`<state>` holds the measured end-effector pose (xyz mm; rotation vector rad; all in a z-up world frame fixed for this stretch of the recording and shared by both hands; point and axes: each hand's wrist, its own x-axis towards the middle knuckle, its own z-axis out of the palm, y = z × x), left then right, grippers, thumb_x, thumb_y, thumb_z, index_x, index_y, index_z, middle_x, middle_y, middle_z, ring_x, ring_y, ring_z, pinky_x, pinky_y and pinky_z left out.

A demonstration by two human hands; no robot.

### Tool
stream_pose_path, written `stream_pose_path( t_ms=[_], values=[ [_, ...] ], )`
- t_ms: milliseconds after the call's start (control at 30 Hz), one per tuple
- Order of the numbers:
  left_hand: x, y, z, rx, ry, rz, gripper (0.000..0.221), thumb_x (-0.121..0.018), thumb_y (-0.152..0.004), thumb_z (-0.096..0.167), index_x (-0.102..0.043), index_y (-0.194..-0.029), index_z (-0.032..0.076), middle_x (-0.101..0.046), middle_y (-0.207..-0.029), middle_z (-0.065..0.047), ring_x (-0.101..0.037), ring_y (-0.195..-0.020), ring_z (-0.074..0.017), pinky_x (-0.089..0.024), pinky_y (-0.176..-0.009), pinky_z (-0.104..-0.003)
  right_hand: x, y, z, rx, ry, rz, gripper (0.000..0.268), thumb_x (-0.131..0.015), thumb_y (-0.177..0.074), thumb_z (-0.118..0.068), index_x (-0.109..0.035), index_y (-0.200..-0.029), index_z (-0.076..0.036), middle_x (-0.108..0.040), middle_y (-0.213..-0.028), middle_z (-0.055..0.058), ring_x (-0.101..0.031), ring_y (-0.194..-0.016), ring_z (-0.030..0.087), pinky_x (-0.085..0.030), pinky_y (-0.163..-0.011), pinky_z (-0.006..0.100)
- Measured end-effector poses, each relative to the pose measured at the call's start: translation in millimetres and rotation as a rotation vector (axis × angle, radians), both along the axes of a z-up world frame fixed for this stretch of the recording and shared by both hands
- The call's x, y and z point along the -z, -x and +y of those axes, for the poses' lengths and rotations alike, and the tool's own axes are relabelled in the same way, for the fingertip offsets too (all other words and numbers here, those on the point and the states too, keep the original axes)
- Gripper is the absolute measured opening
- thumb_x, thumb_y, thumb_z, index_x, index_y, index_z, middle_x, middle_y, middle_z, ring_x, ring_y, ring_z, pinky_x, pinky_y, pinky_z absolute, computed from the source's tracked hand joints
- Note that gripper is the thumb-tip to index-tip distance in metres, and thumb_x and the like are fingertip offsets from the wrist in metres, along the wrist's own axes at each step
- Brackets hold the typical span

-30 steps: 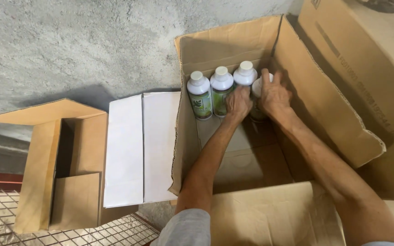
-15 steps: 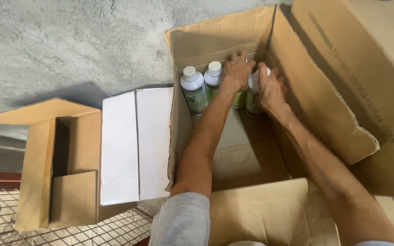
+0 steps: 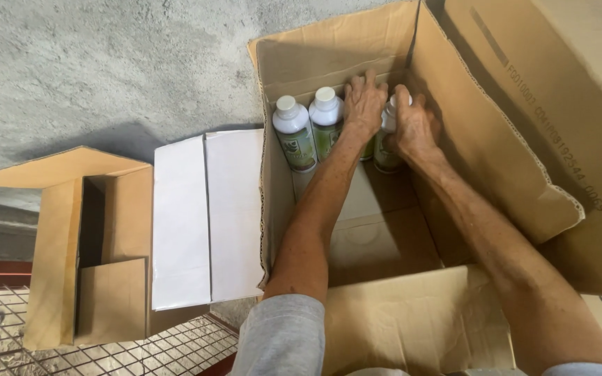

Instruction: Packing and wiping agricultural product bottles into cardboard boxes.

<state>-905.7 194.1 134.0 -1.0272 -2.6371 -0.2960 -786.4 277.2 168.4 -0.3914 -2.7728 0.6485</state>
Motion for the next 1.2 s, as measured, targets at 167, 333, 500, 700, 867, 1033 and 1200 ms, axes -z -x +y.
stream_pose_path(
  t_ms=[167,333,500,700,867,1033,1200],
  values=[
    [4.4,11.4,-10.0,0.056,-0.025,-0.006,0.041,-0.073,-0.073,-0.004,-0.067,-0.111,0.010,-0.047,-0.129,-0.016,-0.050,-0.119,-0.0423,-0.045,-0.099,-0.052,-0.8,4.4,5.7,-0.016,-0.049,-0.043,0.087,-0.090,-0.064,-0.007,-0.039,-0.134,-0.009,-0.053,-0.125,0.034,-0.062,-0.106,0.056,-0.054,-0.081,0.061],
    [-21.3,8.7,-32.3,0.152,0.072,-0.151,0.069,-0.073,-0.067,-0.008,-0.061,-0.127,0.024,-0.041,-0.135,-0.015,-0.048,-0.118,-0.0429,-0.045,-0.096,-0.054,8.7,6.8,15.5,-0.021,-0.024,-0.094,0.087,-0.092,-0.066,-0.016,-0.037,-0.133,-0.008,-0.058,-0.122,0.033,-0.063,-0.107,0.055,-0.053,-0.086,0.061],
    [11.9,14.4,-22.0,0.175,-0.031,-0.088,0.068,-0.074,-0.072,-0.010,-0.059,-0.130,0.021,-0.041,-0.133,-0.018,-0.050,-0.119,-0.0452,-0.049,-0.097,-0.056,4.5,-14.6,-0.2,-0.003,-0.030,-0.063,0.086,-0.093,-0.064,-0.014,-0.037,-0.128,-0.006,-0.054,-0.127,0.035,-0.061,-0.107,0.055,-0.053,-0.081,0.062],
    [-2.2,10.0,-20.7,0.319,-0.048,-0.113,0.074,-0.080,-0.059,-0.011,-0.059,-0.123,0.019,-0.039,-0.128,-0.017,-0.049,-0.123,-0.0462,-0.055,-0.094,-0.051,-4.3,-30.6,0.6,0.032,0.028,-0.094,0.087,-0.092,-0.066,-0.013,-0.036,-0.132,-0.008,-0.059,-0.126,0.030,-0.062,-0.110,0.053,-0.052,-0.087,0.061],
    [5.0,15.8,-13.3,0.396,-0.078,-0.095,0.076,-0.079,-0.062,-0.011,-0.054,-0.128,0.018,-0.040,-0.125,-0.018,-0.051,-0.122,-0.0463,-0.055,-0.097,-0.048,-3.8,-26.8,-3.1,0.061,0.060,-0.090,0.092,-0.094,-0.063,-0.012,-0.035,-0.134,-0.009,-0.057,-0.127,0.030,-0.062,-0.109,0.053,-0.052,-0.087,0.060],
    [12.9,24.9,11.7,0.424,-0.200,-0.149,0.078,-0.078,-0.070,-0.009,-0.045,-0.137,0.015,-0.040,-0.133,-0.020,-0.050,-0.125,-0.0477,-0.052,-0.102,-0.050,3.9,-25.8,-1.9,0.072,0.049,-0.014,0.094,-0.095,-0.060,-0.010,-0.036,-0.132,-0.010,-0.054,-0.129,0.031,-0.061,-0.107,0.054,-0.052,-0.082,0.061],
    [2.6,29.5,19.4,0.354,-0.161,-0.119,0.073,-0.070,-0.069,-0.009,-0.049,-0.136,0.011,-0.043,-0.143,-0.020,-0.049,-0.124,-0.0440,-0.043,-0.097,-0.062,22.9,-11.2,6.9,0.044,0.026,0.109,0.093,-0.092,-0.073,-0.019,-0.033,-0.145,-0.011,-0.052,-0.131,0.036,-0.060,-0.108,0.058,-0.052,-0.082,0.062]
  ],
)
